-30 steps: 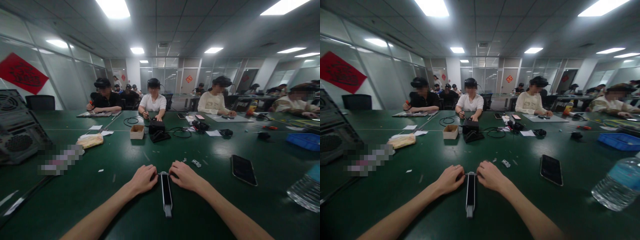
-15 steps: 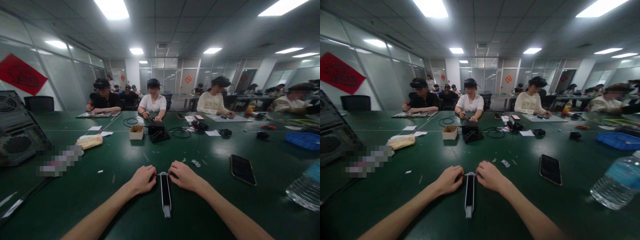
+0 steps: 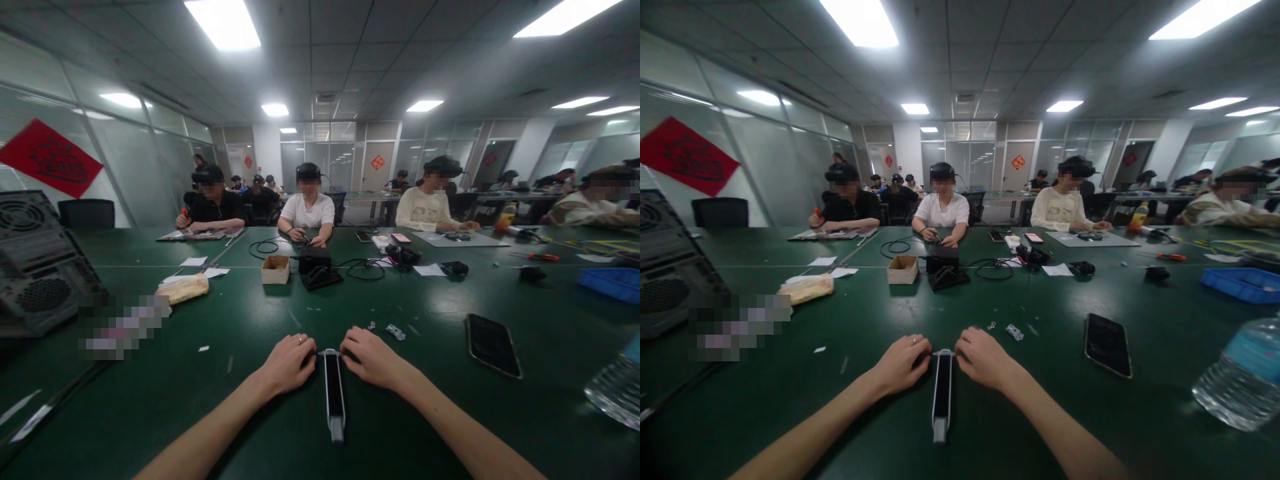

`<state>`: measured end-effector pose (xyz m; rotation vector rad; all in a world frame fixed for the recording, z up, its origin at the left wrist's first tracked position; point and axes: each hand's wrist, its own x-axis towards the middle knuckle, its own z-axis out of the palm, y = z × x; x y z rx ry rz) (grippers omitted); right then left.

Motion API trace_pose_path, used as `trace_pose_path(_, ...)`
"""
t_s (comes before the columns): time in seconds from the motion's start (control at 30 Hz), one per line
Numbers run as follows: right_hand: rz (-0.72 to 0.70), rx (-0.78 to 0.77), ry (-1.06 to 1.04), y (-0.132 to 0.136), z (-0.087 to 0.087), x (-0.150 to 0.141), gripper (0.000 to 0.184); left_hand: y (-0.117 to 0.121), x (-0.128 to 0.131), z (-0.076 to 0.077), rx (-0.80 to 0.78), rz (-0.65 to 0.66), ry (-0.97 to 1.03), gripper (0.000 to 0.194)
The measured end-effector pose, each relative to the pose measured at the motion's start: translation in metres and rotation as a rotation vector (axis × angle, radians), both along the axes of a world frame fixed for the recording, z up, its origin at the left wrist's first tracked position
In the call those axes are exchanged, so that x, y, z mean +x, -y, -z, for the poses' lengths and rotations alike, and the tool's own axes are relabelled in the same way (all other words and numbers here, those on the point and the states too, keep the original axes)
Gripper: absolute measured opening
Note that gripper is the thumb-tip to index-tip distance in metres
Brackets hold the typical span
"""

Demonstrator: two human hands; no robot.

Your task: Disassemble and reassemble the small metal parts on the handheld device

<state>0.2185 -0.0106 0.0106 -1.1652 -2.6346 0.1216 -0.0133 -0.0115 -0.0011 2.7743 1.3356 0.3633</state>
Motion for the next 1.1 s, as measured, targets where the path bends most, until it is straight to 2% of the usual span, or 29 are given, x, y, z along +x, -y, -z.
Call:
trace_pose_path(0.4, 0.0, 0.002, -0.02, 0.004, -0.005, -0.004, 0.016, -0.001, -0.001, 0.005, 0.032, 0.046, 0.022, 0.011)
trace_pose_path(0.8, 0.012, -0.079, -0.047, 0.007, -0.008, -0.004, 0.014, 0.001, 0.0, 0.004, 0.012, 0.048, 0.036, 0.014)
trace_pose_path(1.1, 0.011, -0.026, -0.016, 0.007, -0.011, -0.004, 0.015, -0.001, 0.001, 0.004, -0.013, 0.032, 0.038, 0.012)
